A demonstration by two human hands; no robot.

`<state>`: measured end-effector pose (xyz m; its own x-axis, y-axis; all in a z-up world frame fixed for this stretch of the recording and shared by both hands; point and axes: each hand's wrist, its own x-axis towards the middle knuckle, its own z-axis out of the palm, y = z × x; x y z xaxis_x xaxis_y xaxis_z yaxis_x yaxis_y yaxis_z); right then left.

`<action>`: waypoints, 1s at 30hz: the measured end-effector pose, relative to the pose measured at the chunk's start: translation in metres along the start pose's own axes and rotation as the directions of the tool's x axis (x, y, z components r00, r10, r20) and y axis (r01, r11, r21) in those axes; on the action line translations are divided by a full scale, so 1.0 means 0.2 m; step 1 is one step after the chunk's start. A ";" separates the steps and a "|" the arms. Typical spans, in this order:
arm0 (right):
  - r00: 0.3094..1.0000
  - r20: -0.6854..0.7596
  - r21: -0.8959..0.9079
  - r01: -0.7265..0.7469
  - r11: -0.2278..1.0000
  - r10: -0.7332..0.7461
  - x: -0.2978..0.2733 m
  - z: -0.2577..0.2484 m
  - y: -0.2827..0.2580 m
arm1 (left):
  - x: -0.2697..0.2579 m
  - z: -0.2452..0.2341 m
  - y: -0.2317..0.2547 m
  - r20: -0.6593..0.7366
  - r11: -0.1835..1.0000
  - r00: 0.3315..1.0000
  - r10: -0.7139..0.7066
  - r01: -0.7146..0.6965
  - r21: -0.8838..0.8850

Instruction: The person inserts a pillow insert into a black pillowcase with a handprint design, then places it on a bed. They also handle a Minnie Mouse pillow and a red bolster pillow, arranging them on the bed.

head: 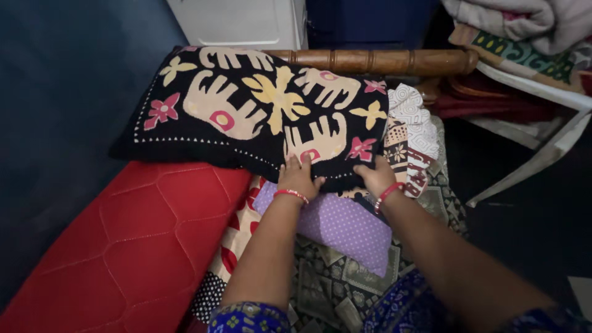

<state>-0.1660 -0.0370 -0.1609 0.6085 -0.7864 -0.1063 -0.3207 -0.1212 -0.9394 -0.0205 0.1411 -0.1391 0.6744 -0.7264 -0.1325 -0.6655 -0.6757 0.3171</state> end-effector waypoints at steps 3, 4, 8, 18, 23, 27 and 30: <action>0.995 0.050 0.189 0.073 0.979 -0.084 0.03 0.03 -0.05 | -0.06 0.00 0.00 0.083 1.000 0.997 -0.007 0.005 0.014; 0.989 0.083 0.298 0.094 0.950 -0.124 0.03 0.04 -0.04 | -0.07 -0.01 0.01 0.106 1.000 0.994 -0.015 0.012 0.021; 0.901 0.396 0.230 -0.285 0.930 0.178 0.06 -0.11 0.03 | -0.03 -0.12 0.07 0.216 0.999 0.975 -0.041 0.041 0.005; 0.792 0.581 -0.808 0.533 0.253 0.188 0.27 -0.15 0.18 | 0.17 -0.01 0.06 0.044 0.917 0.998 -0.035 0.050 -0.395; 0.928 0.350 -0.852 0.259 0.455 0.128 0.27 -0.17 0.01 | 0.08 -0.10 0.24 0.242 0.962 0.940 -0.242 0.265 -0.066; 0.947 0.246 -0.899 0.144 0.414 0.206 0.19 -0.25 -0.08 | 0.04 -0.21 0.42 0.276 0.933 0.892 -0.359 0.354 0.072; 0.934 0.346 -0.891 0.297 0.344 0.088 0.19 -0.23 -0.01 | 0.04 -0.24 0.46 0.314 0.921 0.866 -0.389 0.374 0.112</action>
<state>-0.1755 -0.0950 -0.1486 0.7913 -0.5360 -0.2944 -0.5760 -0.8149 -0.0644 -0.0614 0.0785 -0.0656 0.7424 -0.4052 -0.5335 -0.3965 -0.9077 0.1377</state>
